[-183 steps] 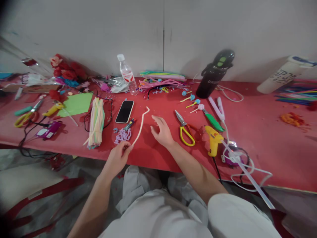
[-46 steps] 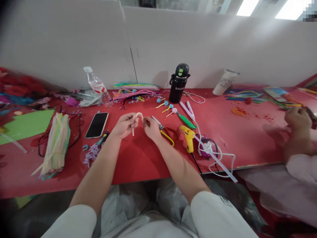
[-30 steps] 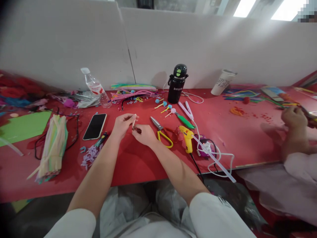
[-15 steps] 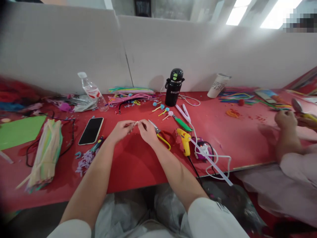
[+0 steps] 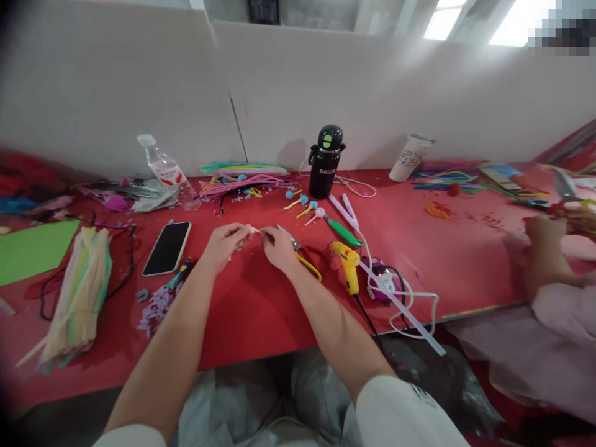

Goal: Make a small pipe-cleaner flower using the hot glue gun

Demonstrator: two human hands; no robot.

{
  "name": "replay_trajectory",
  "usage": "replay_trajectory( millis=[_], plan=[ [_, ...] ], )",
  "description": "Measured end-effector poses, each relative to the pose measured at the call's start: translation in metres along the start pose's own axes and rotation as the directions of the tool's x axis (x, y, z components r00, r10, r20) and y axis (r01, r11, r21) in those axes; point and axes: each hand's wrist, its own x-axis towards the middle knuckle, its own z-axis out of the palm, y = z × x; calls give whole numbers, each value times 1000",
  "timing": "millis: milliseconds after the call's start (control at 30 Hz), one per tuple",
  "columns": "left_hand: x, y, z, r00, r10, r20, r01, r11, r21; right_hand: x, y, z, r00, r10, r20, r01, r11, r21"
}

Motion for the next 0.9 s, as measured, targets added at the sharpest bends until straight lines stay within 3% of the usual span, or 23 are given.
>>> replay_trajectory(
  millis=[100,300,533,633,800,900],
  plan=[
    [3,-5,0,993,-110,-47,104,988,-117,-4,-2,3,987,-62,146,72,995,-62],
    [1,-4,0,962,-273,25,274,954,-119,-8,-3,6,975,-205,89,213,973,-90],
    [1,-1,-2,935,-321,152,352,897,-269,-7,-6,3,984,-174,35,178,974,-142],
    [0,1,-3,936,-304,177,345,888,-302,-6,-7,3,987,-160,16,161,978,-129],
    [-1,0,-4,971,-226,78,239,927,-290,-5,-5,3,996,-89,-28,87,994,-64],
    [-1,-4,-4,978,-189,89,206,944,-257,-5,-4,3,998,-48,-39,48,999,-4]
  ],
)
